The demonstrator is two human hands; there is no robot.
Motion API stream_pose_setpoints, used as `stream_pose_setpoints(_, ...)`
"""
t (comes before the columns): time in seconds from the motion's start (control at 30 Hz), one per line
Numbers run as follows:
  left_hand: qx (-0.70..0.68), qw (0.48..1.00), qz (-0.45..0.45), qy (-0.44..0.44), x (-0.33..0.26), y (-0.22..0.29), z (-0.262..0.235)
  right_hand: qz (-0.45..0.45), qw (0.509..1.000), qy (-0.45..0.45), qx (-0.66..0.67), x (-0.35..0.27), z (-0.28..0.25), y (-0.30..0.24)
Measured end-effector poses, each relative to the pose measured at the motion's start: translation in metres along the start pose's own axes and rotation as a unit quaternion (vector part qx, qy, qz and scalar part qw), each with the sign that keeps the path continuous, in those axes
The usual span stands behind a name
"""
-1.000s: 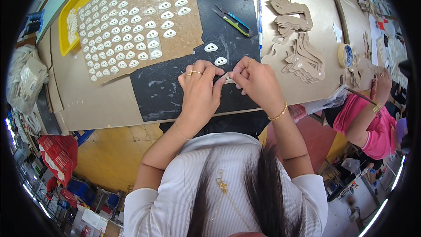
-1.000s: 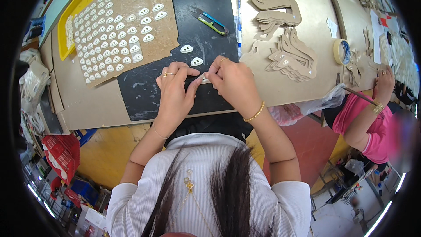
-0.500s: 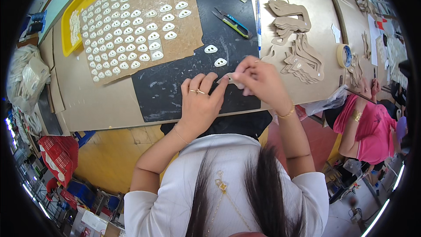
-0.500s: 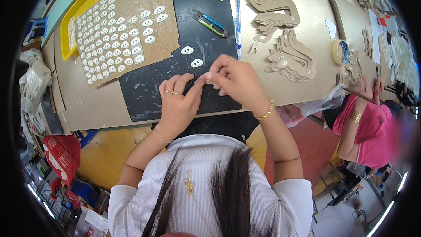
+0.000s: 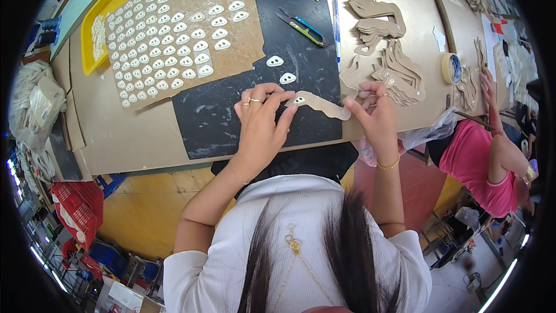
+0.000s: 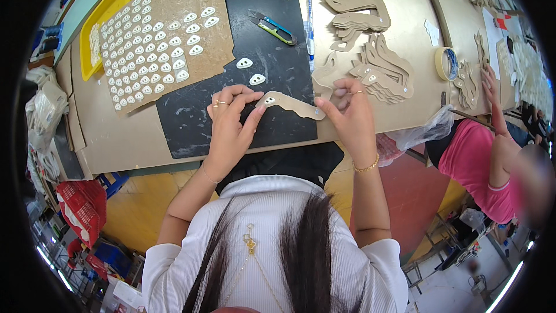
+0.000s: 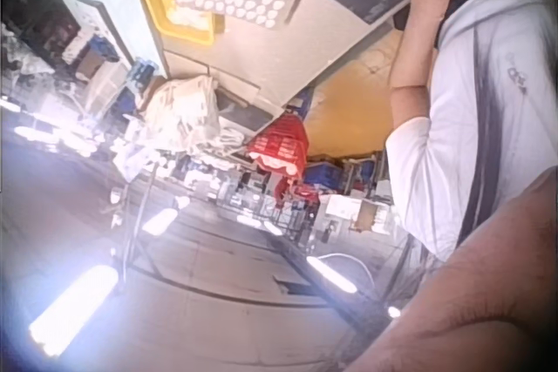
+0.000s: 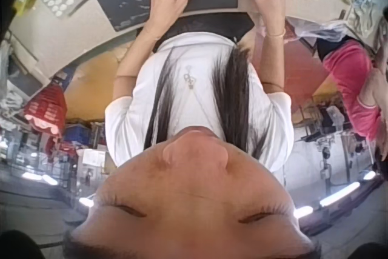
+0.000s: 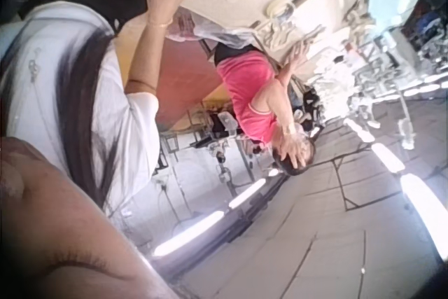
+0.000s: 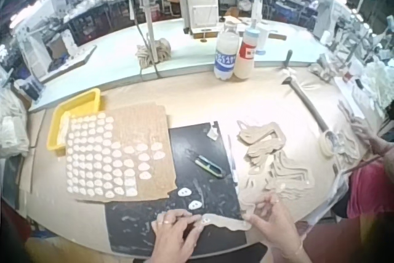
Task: The person assembles small white plastic components with beige fabric pieces at a workbench. They repeatedly pick up a plastic part, attach a fabric piece, and place the finished unit on a cardboard sheet. A utility knife is used to trim excess fabric from the assembled parts.
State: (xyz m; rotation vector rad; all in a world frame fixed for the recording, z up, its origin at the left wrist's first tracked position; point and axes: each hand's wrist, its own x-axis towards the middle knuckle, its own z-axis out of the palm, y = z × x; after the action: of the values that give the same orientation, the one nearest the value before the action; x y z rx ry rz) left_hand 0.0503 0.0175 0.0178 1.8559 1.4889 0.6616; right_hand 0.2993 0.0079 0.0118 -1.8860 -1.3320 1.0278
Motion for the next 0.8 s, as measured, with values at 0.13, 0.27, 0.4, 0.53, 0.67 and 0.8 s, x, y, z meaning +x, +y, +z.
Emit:
stream_pose_setpoints(0.13,0.021,0.999,-0.018,0.02,0.003,0.005,0.008,0.031,0.998,-0.02,0.045,-0.003,0.006,-0.001)
stream_pose_setpoints(0.27,0.035,0.999,-0.02,0.029,0.004,0.007,0.01,0.022,0.999,-0.019,0.046,-0.001,0.007,-0.003)
stream_pose_setpoints(0.4,0.041,0.998,-0.052,0.0,0.007,0.01,0.007,0.021,0.999,-0.036,-0.033,0.001,0.004,0.006)
stream_pose_setpoints(0.53,0.036,0.999,0.006,0.022,0.0,0.003,0.006,-0.069,0.997,-0.025,0.01,-0.004,0.004,-0.02)
stream_pose_setpoints(0.67,-0.015,0.995,0.08,0.049,-0.01,-0.011,0.001,-0.05,0.991,-0.005,0.126,-0.007,0.009,-0.028)
stream_pose_setpoints(0.8,-0.019,0.995,0.082,0.052,-0.012,-0.015,0.002,-0.087,0.987,0.012,0.135,-0.011,-0.002,-0.042)
